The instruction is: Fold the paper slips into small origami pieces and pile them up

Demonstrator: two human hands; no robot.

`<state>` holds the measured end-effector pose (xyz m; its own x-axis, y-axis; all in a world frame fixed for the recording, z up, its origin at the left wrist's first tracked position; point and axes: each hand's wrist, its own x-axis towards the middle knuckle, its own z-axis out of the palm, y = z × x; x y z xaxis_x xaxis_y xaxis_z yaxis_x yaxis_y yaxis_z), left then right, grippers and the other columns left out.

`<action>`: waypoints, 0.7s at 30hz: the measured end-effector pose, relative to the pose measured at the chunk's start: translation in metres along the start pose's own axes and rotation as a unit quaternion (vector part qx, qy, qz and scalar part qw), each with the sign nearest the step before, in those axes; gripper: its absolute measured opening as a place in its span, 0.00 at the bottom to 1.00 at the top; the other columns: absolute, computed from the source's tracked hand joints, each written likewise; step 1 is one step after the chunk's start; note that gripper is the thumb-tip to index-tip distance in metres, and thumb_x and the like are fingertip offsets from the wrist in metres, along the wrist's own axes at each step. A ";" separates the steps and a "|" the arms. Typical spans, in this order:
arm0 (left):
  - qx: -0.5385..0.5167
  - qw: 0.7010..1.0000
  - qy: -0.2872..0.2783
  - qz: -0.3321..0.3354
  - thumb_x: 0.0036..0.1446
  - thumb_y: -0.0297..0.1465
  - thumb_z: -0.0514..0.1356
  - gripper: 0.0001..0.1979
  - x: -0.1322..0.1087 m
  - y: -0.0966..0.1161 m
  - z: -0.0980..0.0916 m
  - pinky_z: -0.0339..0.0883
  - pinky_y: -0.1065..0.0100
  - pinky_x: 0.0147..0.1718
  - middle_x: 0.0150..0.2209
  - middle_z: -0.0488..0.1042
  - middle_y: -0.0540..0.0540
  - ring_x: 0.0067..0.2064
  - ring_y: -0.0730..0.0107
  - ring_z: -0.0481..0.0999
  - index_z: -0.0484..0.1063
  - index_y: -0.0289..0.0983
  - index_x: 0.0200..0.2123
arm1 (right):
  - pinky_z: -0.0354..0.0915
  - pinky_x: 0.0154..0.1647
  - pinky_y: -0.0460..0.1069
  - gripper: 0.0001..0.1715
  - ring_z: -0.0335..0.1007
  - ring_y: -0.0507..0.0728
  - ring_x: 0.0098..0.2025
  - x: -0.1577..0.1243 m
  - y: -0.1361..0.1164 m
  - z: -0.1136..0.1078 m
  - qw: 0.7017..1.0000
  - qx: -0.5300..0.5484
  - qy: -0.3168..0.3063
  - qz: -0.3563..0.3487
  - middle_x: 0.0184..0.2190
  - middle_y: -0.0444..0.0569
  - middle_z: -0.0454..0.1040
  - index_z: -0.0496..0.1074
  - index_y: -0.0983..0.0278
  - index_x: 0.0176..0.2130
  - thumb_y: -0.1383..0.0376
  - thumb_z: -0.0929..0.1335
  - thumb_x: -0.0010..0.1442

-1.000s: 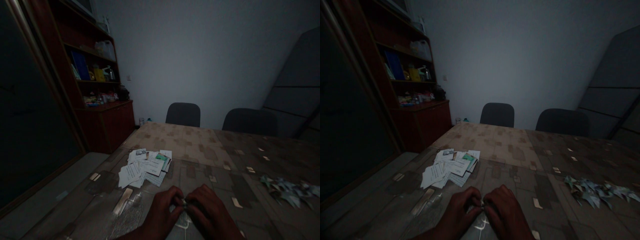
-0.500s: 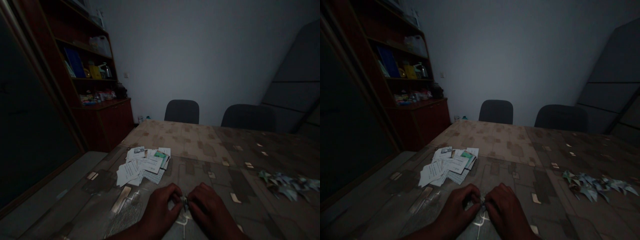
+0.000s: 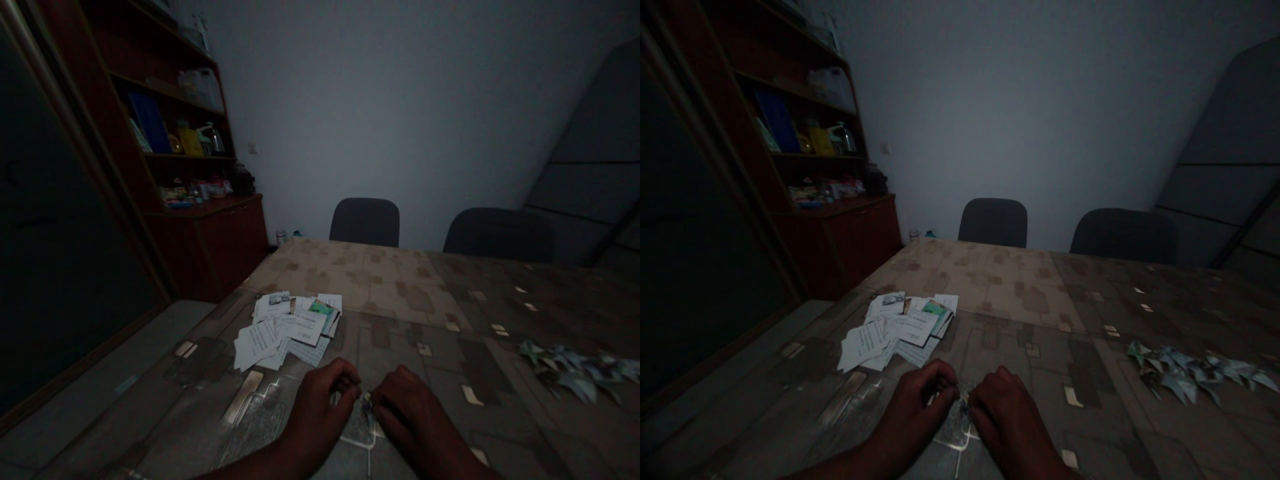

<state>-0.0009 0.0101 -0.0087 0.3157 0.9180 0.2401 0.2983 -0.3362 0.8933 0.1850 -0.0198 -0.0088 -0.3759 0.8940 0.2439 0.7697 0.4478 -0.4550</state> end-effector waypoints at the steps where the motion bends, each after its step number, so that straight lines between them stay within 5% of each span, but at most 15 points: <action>1: -0.001 1.000 0.003 -0.002 0.53 0.22 0.58 0.05 0.000 0.000 0.000 0.63 0.71 0.34 0.28 0.74 0.50 0.33 0.67 0.74 0.71 0.37 0.30 | 0.62 0.39 0.52 0.07 0.67 0.58 0.37 0.001 -0.001 0.001 1.000 -0.002 0.000 0.008 0.31 0.46 0.73 0.70 0.63 0.31 0.75 0.68 0.59; 8: -0.025 0.999 0.012 -0.023 0.53 0.24 0.58 0.04 0.002 -0.002 0.000 0.63 0.71 0.33 0.28 0.74 0.50 0.33 0.66 0.73 0.71 0.37 0.30 | 0.63 0.38 0.51 0.07 0.68 0.58 0.36 0.004 -0.003 -0.005 1.000 0.016 0.019 0.003 0.31 0.47 0.73 0.71 0.64 0.31 0.75 0.69 0.57; 16: -0.031 0.999 -0.007 -0.036 0.53 0.25 0.57 0.04 0.004 0.000 -0.003 0.62 0.70 0.32 0.26 0.72 0.50 0.32 0.66 0.72 0.70 0.36 0.28 | 0.64 0.37 0.50 0.07 0.69 0.55 0.34 0.004 0.008 -0.054 0.995 0.039 0.029 -0.085 0.31 0.46 0.75 0.73 0.62 0.35 0.67 0.65 0.64; 21: -0.041 0.998 -0.018 -0.040 0.55 0.27 0.56 0.04 0.003 -0.004 -0.004 0.62 0.69 0.33 0.27 0.72 0.50 0.32 0.66 0.72 0.70 0.37 0.28 | 0.65 0.32 0.51 0.21 0.71 0.56 0.30 -0.008 0.038 -0.087 0.992 -0.028 0.041 -0.116 0.27 0.48 0.76 0.75 0.60 0.32 0.56 0.61 0.69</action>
<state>-0.0049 0.0148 -0.0105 0.3266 0.9326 0.1539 0.2501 -0.2423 0.9374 0.2625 -0.0110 0.0466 -0.5051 0.7615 0.4061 0.6957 0.6377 -0.3306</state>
